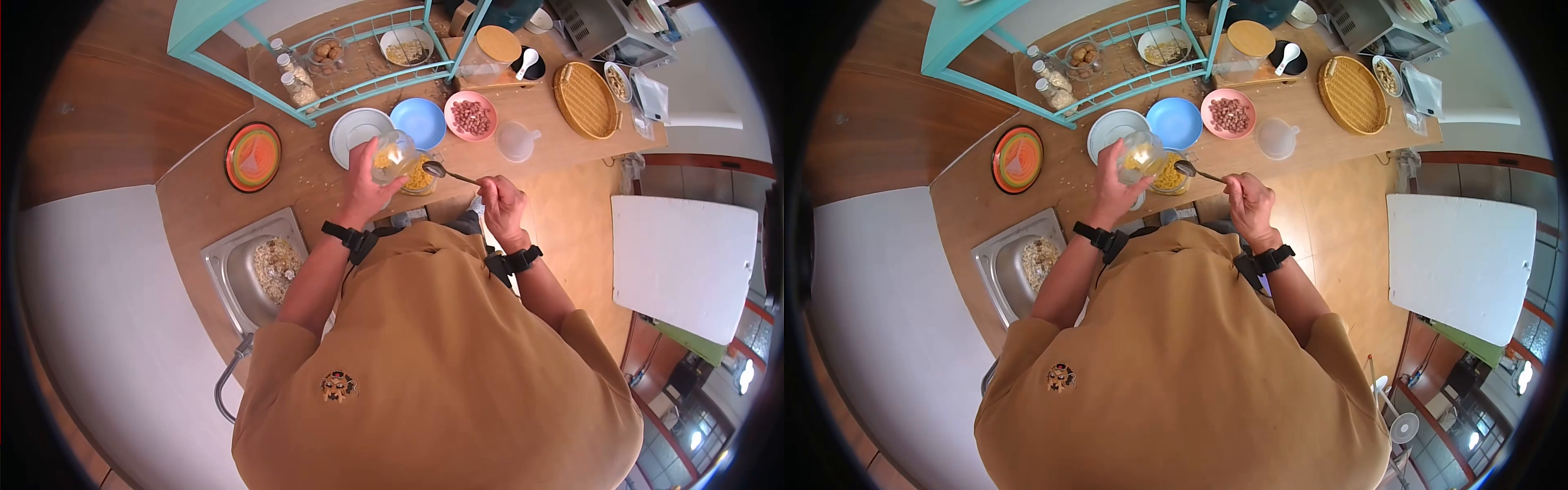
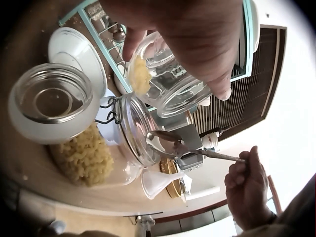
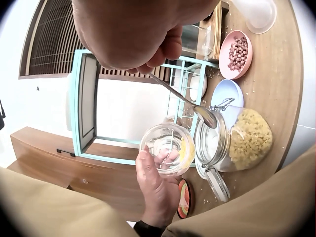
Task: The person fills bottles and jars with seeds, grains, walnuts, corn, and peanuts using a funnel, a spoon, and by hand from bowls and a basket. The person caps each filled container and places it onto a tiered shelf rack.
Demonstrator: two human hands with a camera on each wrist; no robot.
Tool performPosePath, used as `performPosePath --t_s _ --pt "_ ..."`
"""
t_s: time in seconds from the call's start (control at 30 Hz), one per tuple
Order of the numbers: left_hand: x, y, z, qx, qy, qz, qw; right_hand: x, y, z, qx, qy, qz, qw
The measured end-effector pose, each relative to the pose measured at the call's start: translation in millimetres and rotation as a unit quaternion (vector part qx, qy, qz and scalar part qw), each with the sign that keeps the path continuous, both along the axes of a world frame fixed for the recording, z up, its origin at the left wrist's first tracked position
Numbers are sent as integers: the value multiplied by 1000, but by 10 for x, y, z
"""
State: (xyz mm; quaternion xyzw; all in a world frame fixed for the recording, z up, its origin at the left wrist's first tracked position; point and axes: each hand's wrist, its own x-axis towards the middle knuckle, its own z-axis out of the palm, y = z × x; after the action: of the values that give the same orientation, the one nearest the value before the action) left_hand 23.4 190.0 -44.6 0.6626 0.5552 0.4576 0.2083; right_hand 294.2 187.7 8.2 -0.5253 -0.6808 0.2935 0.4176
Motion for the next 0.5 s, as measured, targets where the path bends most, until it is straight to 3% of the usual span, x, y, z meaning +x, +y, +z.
performPosePath --t_s 0.23,0.5 --pt "80 61 -28 88 102 -58 989 -4 -17 -66 -35 13 -25 999" --pt "92 92 -100 143 135 -79 977 26 -13 -112 -33 30 -19 999"
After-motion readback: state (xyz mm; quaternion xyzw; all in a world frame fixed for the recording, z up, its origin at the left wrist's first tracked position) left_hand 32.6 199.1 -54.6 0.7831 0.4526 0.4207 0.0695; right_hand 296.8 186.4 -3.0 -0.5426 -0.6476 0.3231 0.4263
